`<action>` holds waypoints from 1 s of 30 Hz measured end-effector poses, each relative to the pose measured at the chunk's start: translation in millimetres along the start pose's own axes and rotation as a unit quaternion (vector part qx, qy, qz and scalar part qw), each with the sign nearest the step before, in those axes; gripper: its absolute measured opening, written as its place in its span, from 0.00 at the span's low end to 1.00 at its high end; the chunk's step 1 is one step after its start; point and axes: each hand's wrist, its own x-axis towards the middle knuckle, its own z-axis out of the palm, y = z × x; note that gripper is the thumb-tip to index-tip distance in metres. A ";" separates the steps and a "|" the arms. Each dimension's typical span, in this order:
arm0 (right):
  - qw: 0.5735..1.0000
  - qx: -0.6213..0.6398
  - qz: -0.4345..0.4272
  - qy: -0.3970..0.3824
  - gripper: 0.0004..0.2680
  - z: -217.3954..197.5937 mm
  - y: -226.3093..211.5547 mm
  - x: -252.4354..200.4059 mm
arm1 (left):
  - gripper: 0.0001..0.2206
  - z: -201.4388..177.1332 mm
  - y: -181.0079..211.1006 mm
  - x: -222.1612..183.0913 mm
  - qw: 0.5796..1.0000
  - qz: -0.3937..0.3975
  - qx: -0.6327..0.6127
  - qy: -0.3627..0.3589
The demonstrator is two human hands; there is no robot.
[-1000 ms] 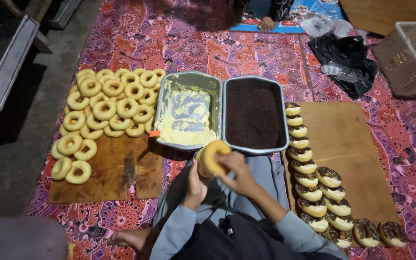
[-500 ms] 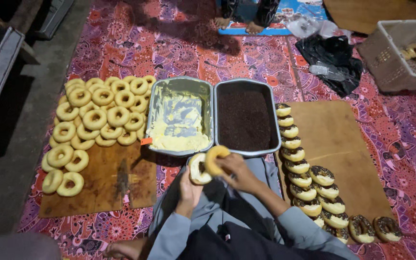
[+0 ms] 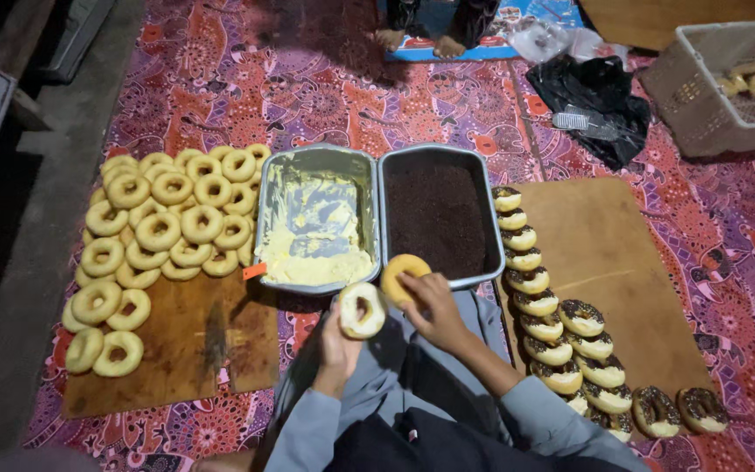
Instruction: The person sits on a mat and repeatedly picks up plain donuts, dips them into a tray of yellow cream, then into a tray of dark crumbs, and places them on a wooden board. The process is repeated for multiple donuts.
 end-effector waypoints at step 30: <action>0.808 0.370 0.444 0.118 0.15 -11.1 241.3 -11.5 | 0.26 -51.7 -63.4 15.7 0.987 -0.128 -0.079 0.061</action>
